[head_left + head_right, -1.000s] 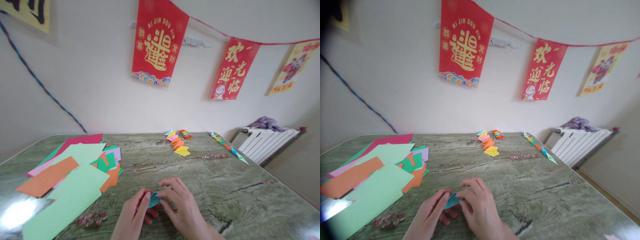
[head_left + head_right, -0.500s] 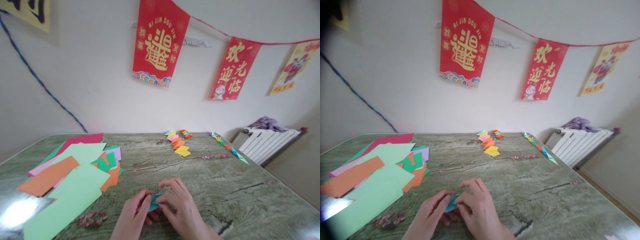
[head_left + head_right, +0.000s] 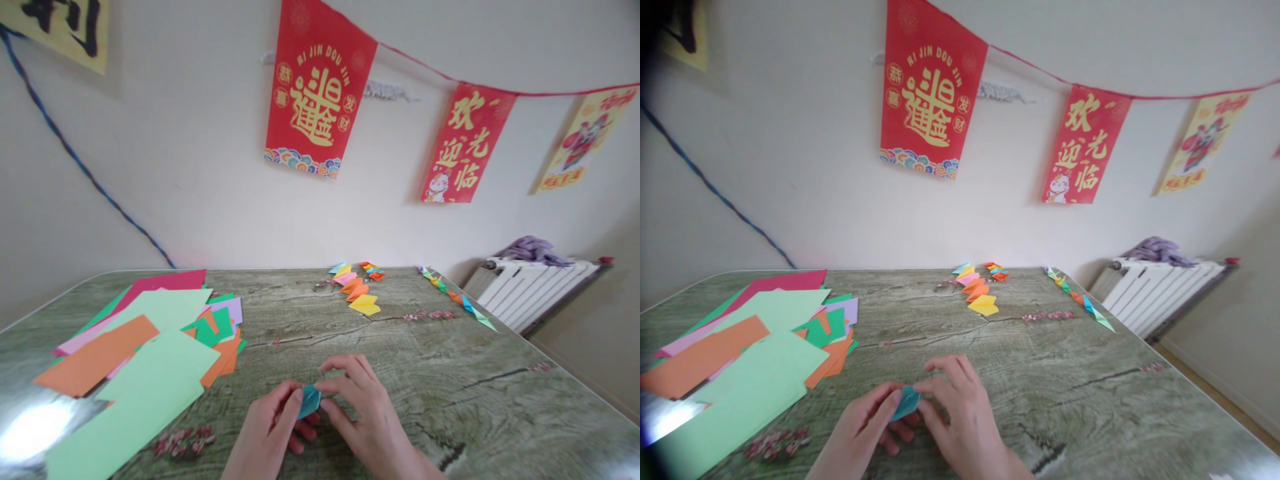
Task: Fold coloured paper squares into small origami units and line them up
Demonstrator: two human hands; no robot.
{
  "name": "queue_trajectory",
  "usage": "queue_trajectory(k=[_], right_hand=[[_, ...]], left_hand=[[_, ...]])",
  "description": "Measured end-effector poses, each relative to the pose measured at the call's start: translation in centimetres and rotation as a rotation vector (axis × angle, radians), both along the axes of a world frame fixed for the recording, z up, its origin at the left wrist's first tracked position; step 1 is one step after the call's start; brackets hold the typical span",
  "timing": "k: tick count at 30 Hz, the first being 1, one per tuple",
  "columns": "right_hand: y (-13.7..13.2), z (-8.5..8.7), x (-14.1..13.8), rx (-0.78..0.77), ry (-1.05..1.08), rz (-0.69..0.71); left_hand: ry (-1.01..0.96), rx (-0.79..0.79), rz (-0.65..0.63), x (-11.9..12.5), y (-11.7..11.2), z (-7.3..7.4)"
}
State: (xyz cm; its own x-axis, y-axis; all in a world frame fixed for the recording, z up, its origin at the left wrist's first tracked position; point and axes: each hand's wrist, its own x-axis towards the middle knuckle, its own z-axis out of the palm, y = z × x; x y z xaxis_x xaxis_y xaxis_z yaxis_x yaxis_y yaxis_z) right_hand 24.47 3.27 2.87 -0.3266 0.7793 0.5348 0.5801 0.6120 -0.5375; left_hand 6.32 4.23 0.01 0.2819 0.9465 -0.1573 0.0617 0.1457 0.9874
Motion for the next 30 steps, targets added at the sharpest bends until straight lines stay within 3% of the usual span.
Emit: queue_trajectory(k=[8, 11, 19, 25, 30], right_hand=[[0.5, -1.1, 0.1, -0.300, 0.188, -0.067], [0.3, -1.2, -0.3, -0.338, 0.179, -0.044], [-0.1, -0.8, -0.6, -0.269, 0.120, -0.012], [0.0, -0.2, -0.4, -0.038, 0.033, -0.018], [-0.1, 0.3, -0.6, 0.014, -0.009, -0.008]], left_hand=[[0.014, 0.007, -0.030, 0.0, -0.2, 0.3], [0.035, 0.023, -0.043, 0.1, -0.2, 0.6], [0.062, 0.026, -0.052, 0.2, -0.1, 0.8], [0.054, 0.003, -0.049, 0.3, -0.1, 1.0], [0.058, 0.017, -0.050, 0.3, -0.2, 0.9]])
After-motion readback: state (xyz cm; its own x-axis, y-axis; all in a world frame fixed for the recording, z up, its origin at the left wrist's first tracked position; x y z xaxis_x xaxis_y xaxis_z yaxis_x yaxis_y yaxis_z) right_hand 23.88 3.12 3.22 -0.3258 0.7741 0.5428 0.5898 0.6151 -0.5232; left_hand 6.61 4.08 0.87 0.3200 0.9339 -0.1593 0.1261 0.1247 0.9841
